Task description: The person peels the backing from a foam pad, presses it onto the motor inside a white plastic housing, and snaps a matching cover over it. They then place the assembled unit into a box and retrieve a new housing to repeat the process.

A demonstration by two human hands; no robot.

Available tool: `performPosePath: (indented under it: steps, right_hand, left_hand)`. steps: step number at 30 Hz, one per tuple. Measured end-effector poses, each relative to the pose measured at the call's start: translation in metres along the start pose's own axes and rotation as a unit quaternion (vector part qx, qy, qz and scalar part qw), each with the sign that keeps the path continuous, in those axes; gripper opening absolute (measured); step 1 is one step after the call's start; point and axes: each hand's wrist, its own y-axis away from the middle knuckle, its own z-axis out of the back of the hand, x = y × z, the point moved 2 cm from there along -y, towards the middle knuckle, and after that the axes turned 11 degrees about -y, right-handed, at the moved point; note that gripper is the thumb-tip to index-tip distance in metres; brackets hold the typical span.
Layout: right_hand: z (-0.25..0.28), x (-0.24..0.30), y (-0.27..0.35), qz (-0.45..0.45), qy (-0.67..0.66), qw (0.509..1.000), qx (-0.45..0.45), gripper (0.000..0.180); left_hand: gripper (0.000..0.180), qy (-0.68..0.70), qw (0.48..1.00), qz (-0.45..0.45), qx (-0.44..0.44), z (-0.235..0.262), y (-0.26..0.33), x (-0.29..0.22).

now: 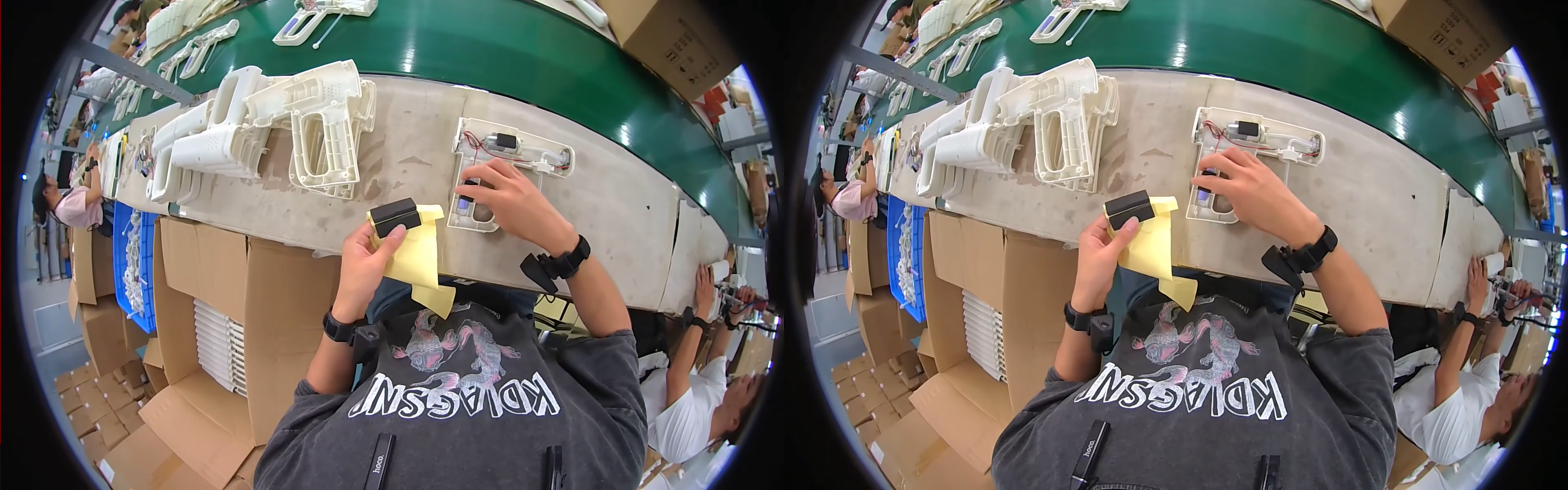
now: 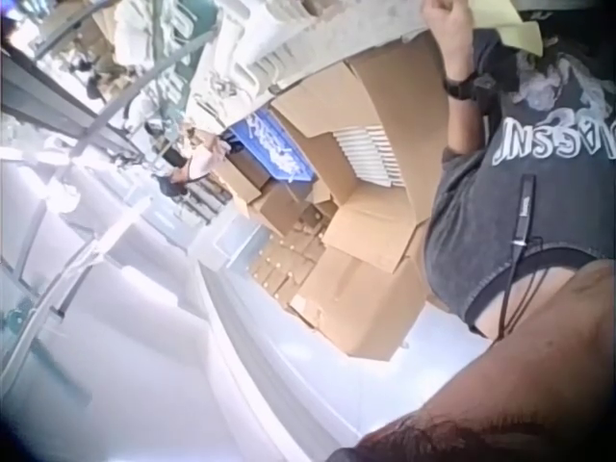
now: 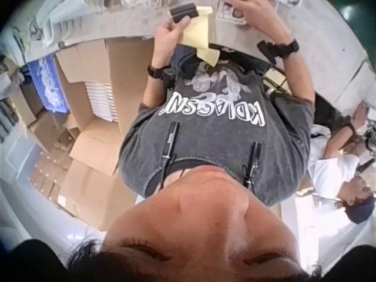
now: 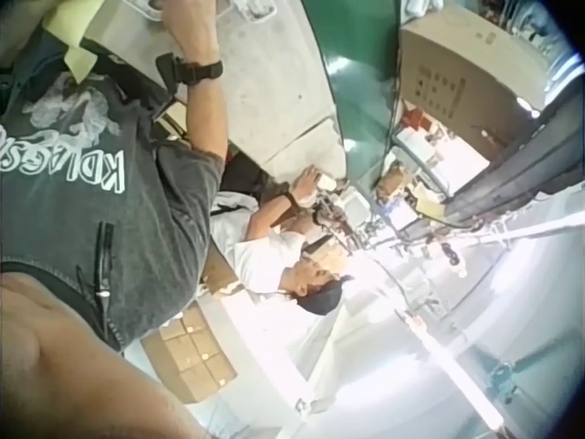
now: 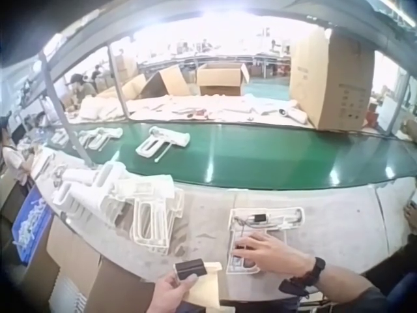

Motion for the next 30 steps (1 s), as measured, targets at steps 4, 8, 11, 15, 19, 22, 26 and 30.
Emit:
performPosePath:
  steps: [4,8,11,15,19,22,26,30]
  right_hand:
    - [-0.004,-0.003,0.000,0.002,-0.007,1.000,0.004,0.058]
    - [0.005,0.002,0.005,-0.032,-0.019,0.999,0.005,0.059]
    - [0.011,0.015,0.010,-0.074,-0.179,0.975,-0.109,0.053]
    - [0.012,0.050,0.021,-0.175,-0.412,0.894,-0.027,0.043]
    - [0.043,0.022,0.086,-0.254,-0.465,0.840,-0.116,0.046]
    - [0.086,-0.014,0.165,-0.301,-0.534,0.735,-0.288,0.047]
    - [0.102,-0.100,0.271,-0.412,-0.393,0.762,-0.309,0.056]
    - [0.084,-0.087,0.278,-0.429,0.295,0.812,-0.264,0.055]
  left_hand:
    - [0.027,-0.009,1.000,0.002,0.004,-0.002,-0.002,0.000]
    - [0.027,-0.016,1.000,0.002,0.007,-0.004,0.000,-0.008]
    - [0.028,-0.018,0.998,-0.041,0.053,-0.010,0.000,-0.009]
    - [0.029,-0.190,0.960,-0.146,0.146,-0.041,0.002,-0.035]
    - [0.032,-0.234,0.924,-0.214,0.213,-0.035,0.001,-0.073]
    - [0.039,-0.368,0.860,-0.350,-0.048,0.007,-0.018,-0.095]
    - [0.071,-0.559,0.715,-0.281,-0.312,0.029,-0.057,-0.104]
    - [0.087,-0.573,0.738,-0.211,-0.287,0.033,-0.091,-0.095]
